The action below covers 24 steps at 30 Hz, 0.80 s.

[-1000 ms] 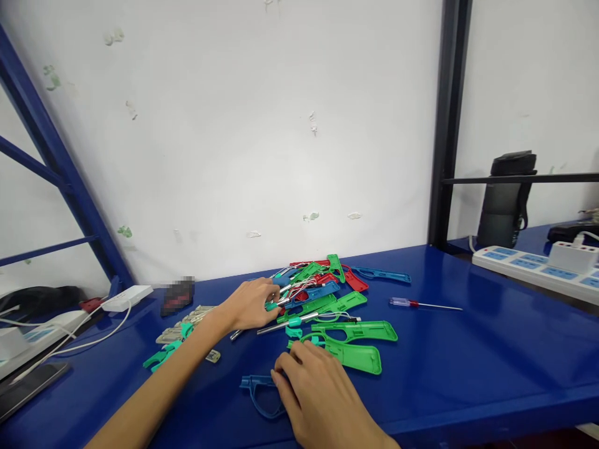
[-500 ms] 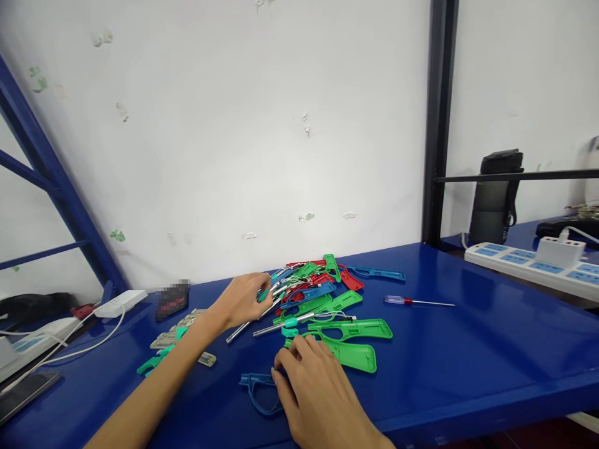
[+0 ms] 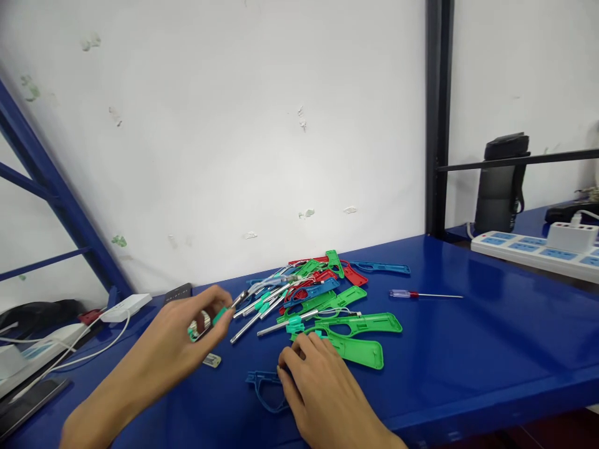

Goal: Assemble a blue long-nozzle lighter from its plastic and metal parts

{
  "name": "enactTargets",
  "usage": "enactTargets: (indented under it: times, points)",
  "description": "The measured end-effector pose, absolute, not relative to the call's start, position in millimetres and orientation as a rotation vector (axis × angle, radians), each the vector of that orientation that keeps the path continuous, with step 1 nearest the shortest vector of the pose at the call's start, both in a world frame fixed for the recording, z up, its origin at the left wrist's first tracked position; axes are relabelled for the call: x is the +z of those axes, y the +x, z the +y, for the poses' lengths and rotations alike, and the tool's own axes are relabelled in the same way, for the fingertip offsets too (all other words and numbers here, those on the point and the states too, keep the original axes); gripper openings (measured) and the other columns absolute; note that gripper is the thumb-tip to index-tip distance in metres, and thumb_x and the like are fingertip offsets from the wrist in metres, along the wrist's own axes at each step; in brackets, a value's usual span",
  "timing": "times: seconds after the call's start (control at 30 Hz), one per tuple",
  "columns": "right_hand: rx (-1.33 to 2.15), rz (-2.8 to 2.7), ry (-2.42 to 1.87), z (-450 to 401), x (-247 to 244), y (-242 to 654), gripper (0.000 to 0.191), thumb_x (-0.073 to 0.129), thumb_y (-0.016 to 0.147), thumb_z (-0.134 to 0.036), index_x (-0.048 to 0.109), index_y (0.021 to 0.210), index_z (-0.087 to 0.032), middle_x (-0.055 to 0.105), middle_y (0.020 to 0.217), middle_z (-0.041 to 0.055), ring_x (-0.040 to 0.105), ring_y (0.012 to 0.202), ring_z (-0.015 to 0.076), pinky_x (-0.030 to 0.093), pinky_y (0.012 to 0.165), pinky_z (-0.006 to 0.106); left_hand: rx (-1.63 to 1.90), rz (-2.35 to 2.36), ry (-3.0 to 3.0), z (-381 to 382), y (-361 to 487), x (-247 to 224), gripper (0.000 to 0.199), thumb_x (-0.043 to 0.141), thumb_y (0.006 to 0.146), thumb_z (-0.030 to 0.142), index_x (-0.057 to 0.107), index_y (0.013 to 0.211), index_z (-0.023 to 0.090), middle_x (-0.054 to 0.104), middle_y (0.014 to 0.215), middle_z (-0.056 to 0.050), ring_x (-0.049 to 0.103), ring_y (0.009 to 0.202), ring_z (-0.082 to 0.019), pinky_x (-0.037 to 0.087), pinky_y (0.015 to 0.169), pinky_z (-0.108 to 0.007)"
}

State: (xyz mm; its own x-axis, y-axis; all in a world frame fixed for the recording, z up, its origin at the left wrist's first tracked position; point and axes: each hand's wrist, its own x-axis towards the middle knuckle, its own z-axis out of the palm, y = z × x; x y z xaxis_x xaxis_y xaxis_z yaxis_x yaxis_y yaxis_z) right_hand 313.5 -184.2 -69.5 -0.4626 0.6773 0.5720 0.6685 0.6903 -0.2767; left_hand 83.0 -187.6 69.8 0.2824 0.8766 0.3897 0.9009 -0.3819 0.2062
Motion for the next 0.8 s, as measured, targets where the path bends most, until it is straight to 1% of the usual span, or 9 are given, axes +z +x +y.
enactTargets:
  times: [0.07, 0.13, 0.23, 0.33, 0.43, 0.53, 0.63, 0.7, 0.8]
  points:
    - [0.001, -2.227, -1.020, -183.7, -71.4, 313.4, 0.018, 0.053, 0.107, -0.015, 0.067, 0.106, -0.024, 0.071, 0.104, 0.0059, 0.071, 0.095, 0.0271, 0.061, 0.089, 0.049, -0.775, -1.758, -2.473, -205.9, 74.2, 62.9, 0.028, 0.051, 0.106, 0.054, 0.070, 0.103, 0.033, 0.073, 0.087, 0.001, 0.067, 0.075, -0.024, 0.050, 0.069, -0.037]
    - [-0.018, -2.222, -1.016, -183.1, -72.6, 313.7, 0.017, 0.053, 0.107, -0.015, 0.067, 0.106, -0.024, 0.071, 0.103, 0.0061, 0.072, 0.093, 0.0275, 0.061, 0.088, 0.049, -0.828, -1.795, -2.480, -218.0, 63.1, 53.8, 0.028, 0.056, 0.103, 0.061, 0.073, 0.104, 0.040, 0.078, 0.098, 0.001, 0.070, 0.082, -0.028, 0.055, 0.074, -0.040]
    - [-0.043, -2.209, -1.012, -182.7, -72.5, 314.7, 0.017, 0.053, 0.106, -0.016, 0.068, 0.106, -0.024, 0.071, 0.101, 0.0068, 0.072, 0.092, 0.0281, 0.062, 0.086, 0.049, -0.885, -1.845, -2.491, -225.7, 47.2, 43.1, 0.026, 0.064, 0.095, 0.069, 0.077, 0.104, 0.047, 0.081, 0.101, 0.002, 0.072, 0.085, -0.031, 0.059, 0.078, -0.043]
    - [-0.053, -2.207, -0.999, -182.6, -70.8, 316.1, 0.019, 0.053, 0.107, -0.016, 0.070, 0.110, -0.025, 0.071, 0.102, 0.0075, 0.072, 0.094, 0.0286, 0.062, 0.086, 0.049, -0.874, -1.932, -2.524, -225.9, 37.2, 40.9, 0.025, 0.067, 0.095, 0.064, 0.078, 0.104, 0.043, 0.082, 0.104, 0.002, 0.073, 0.089, -0.030, 0.060, 0.084, -0.041]
    - [-0.038, -2.219, -0.987, -182.6, -68.6, 316.8, 0.019, 0.052, 0.108, -0.017, 0.069, 0.108, -0.025, 0.070, 0.101, 0.0059, 0.072, 0.091, 0.0257, 0.062, 0.086, 0.046, -0.846, -2.016, -2.516, -224.6, 31.1, 44.1, 0.025, 0.069, 0.096, 0.057, 0.078, 0.106, 0.036, 0.081, 0.108, 0.000, 0.073, 0.096, -0.029, 0.059, 0.092, -0.040]
    - [-0.029, -2.223, -0.982, -182.5, -67.7, 316.9, 0.020, 0.051, 0.109, -0.018, 0.069, 0.106, -0.026, 0.071, 0.101, 0.0050, 0.072, 0.090, 0.0243, 0.062, 0.084, 0.044, -0.772, -2.056, -2.561, -225.2, 24.5, 45.9, 0.023, 0.070, 0.098, 0.054, 0.077, 0.108, 0.035, 0.080, 0.114, -0.001, 0.072, 0.105, -0.029, 0.057, 0.095, -0.038]
    - [-0.040, -2.205, -0.997, -182.1, -69.1, 317.3, 0.020, 0.050, 0.110, -0.021, 0.070, 0.106, -0.026, 0.073, 0.100, 0.0056, 0.073, 0.090, 0.0255, 0.063, 0.081, 0.045, -0.682, -2.073, -2.623, -227.3, 18.3, 43.6, 0.018, 0.069, 0.100, 0.050, 0.075, 0.109, 0.035, 0.079, 0.117, 0.000, 0.071, 0.109, -0.028, 0.055, 0.097, -0.035]
    - [-0.053, -2.185, -1.008, -181.8, -70.7, 318.1, 0.021, 0.049, 0.110, -0.024, 0.070, 0.113, -0.026, 0.075, 0.103, 0.0068, 0.075, 0.092, 0.0269, 0.064, 0.083, 0.047, -0.615, -2.106, -2.635, -229.2, 16.8, 40.5, 0.017, 0.068, 0.101, 0.049, 0.073, 0.111, 0.037, 0.077, 0.119, 0.002, 0.070, 0.110, -0.027, 0.054, 0.098, -0.035]
    - [-0.068, -2.160, -1.012, -181.5, -72.9, 319.4, 0.029, 0.048, 0.109, -0.024, 0.066, 0.132, -0.025, 0.079, 0.114, 0.0098, 0.078, 0.103, 0.0292, 0.065, 0.089, 0.049, -0.542, -2.157, -2.651, -232.5, 19.9, 36.2, 0.017, 0.063, 0.104, 0.050, 0.070, 0.113, 0.039, 0.076, 0.119, 0.003, 0.069, 0.110, -0.026, 0.053, 0.096, -0.035]
